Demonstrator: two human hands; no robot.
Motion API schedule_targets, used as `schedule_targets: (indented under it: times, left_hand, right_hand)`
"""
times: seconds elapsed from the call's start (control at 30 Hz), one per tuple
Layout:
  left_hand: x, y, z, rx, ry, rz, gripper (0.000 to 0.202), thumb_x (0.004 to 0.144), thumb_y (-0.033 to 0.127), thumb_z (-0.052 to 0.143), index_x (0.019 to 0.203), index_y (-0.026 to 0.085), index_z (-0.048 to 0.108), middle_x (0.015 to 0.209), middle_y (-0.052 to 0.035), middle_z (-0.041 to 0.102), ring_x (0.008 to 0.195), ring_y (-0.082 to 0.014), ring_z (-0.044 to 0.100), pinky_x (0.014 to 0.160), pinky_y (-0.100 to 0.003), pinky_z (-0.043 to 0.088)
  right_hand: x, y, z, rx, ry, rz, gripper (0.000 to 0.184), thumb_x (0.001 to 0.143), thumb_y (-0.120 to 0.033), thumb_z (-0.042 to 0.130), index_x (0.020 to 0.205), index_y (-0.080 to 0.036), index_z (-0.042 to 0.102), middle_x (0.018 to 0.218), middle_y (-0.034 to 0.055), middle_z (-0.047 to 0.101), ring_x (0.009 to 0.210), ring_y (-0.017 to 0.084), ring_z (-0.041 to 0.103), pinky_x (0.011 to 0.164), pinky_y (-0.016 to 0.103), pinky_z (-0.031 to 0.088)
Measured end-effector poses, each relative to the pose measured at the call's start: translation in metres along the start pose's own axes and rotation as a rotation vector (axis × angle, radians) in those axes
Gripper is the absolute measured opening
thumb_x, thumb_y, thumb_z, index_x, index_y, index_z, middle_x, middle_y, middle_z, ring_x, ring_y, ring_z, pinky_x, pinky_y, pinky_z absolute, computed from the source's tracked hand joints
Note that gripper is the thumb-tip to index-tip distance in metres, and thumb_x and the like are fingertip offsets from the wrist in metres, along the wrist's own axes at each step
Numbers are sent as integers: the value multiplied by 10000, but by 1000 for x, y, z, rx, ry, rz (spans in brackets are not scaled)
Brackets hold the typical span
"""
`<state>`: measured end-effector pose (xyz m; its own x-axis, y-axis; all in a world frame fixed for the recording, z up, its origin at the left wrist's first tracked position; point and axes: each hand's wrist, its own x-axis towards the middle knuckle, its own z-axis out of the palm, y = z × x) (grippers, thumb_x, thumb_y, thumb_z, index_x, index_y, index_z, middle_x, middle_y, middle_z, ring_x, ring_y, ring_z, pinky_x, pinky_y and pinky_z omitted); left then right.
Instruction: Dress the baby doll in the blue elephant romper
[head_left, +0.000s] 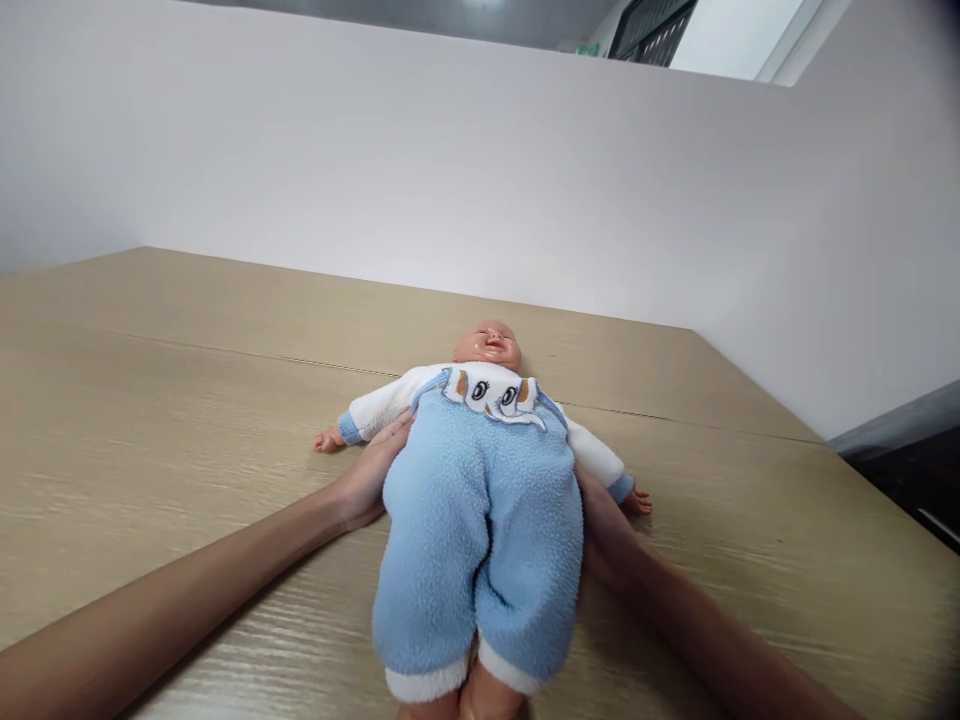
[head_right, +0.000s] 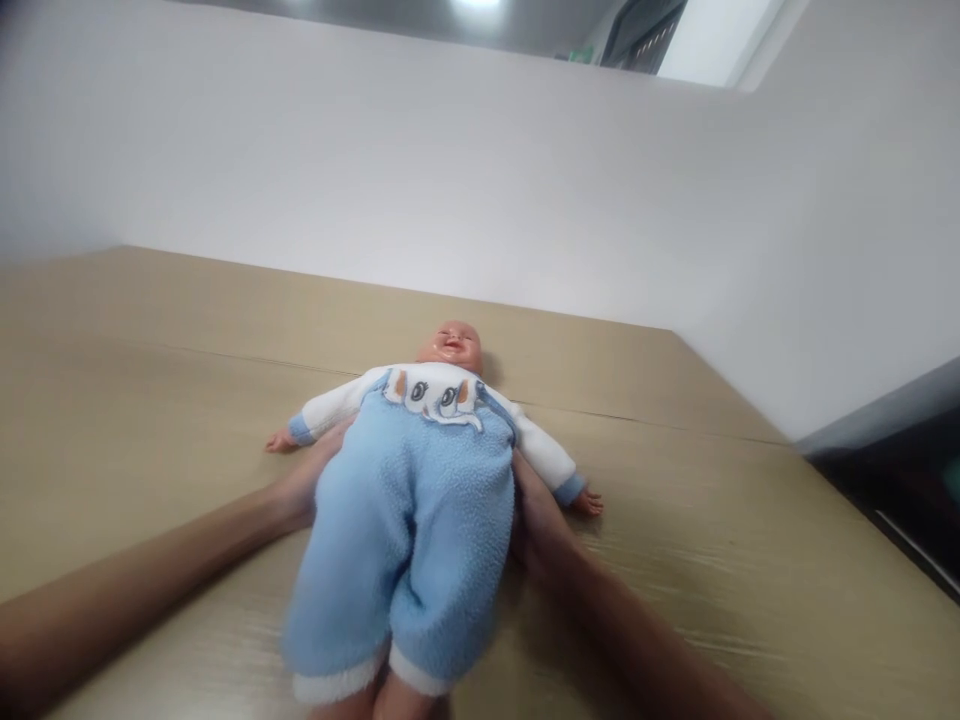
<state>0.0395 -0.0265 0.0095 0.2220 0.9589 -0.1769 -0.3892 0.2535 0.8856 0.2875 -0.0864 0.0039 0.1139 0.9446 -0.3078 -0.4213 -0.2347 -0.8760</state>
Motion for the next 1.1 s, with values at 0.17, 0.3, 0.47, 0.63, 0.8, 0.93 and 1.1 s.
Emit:
schedule_targets:
  times: [0.17, 0.3, 0.47, 0.63, 0.8, 0.93, 1.1]
  left_hand:
    - [-1, 7, 3, 23, -24, -1, 489, 554, 526, 1021, 795, 185, 767, 777, -4, 738, 750, -184, 626, 678, -258, 492]
    - [-1, 9, -1, -22, -76, 3, 395, 647, 473, 990, 741, 190, 730, 708, 5, 696, 754, -199, 631, 710, -275, 494]
    - [5, 8, -10, -43, -182, 27, 413, 749, 532, 941, 909, 176, 805, 976, -87, 812, 1131, -343, 709, 965, -351, 544]
    - [13, 3, -19, -54, -212, 86, 435, 882, 494, 873, 1197, 204, 801, 1306, -108, 781, 1345, -367, 643, 1138, -413, 504]
    - [17, -3, -25, -54, -201, 67, 480, 952, 512, 798, 1349, 245, 753, 1490, -98, 694, 1473, -350, 558, 1254, -430, 419]
    - [15, 6, -31, 114, -162, 55, 428, 929, 514, 812, 1273, 260, 805, 1455, -101, 716, 1518, -343, 514, 1269, -373, 384]
    - [16, 29, -47, 498, -223, 115, 359, 864, 474, 845, 1154, 263, 841, 1371, -77, 748, 1493, -377, 506, 1270, -357, 359]
  right_hand:
    - [-7, -5, 5, 35, -43, 132, 521, 711, -639, 891, 1050, -256, 795, 986, 73, 846, 1003, 328, 777, 901, 415, 644]
    - [-2, 2, -3, 18, -57, 95, 536, 802, -696, 798, 1111, -258, 786, 1073, 80, 840, 1080, 322, 767, 979, 411, 628]
    - [8, 10, -16, -100, 27, -196, 475, 869, -606, 789, 1240, -313, 752, 1223, 24, 815, 1273, 319, 703, 1140, 423, 545]
    - [8, 10, -16, -164, 97, -235, 506, 885, -610, 774, 1296, -317, 750, 1245, 39, 813, 1377, 321, 638, 1218, 438, 482]
    - [6, 3, -13, -293, 110, -292, 487, 883, -624, 779, 1264, -321, 764, 1318, 36, 781, 1446, 299, 576, 1283, 428, 404]
    - [7, -14, -22, -428, -59, -372, 253, 967, -496, 695, 1094, -304, 800, 1301, 11, 767, 1375, 277, 594, 1287, 395, 358]
    - [12, -36, -50, -806, -233, -418, 124, 917, -357, 741, 972, -252, 779, 1022, 41, 766, 1075, 313, 632, 1145, 452, 462]
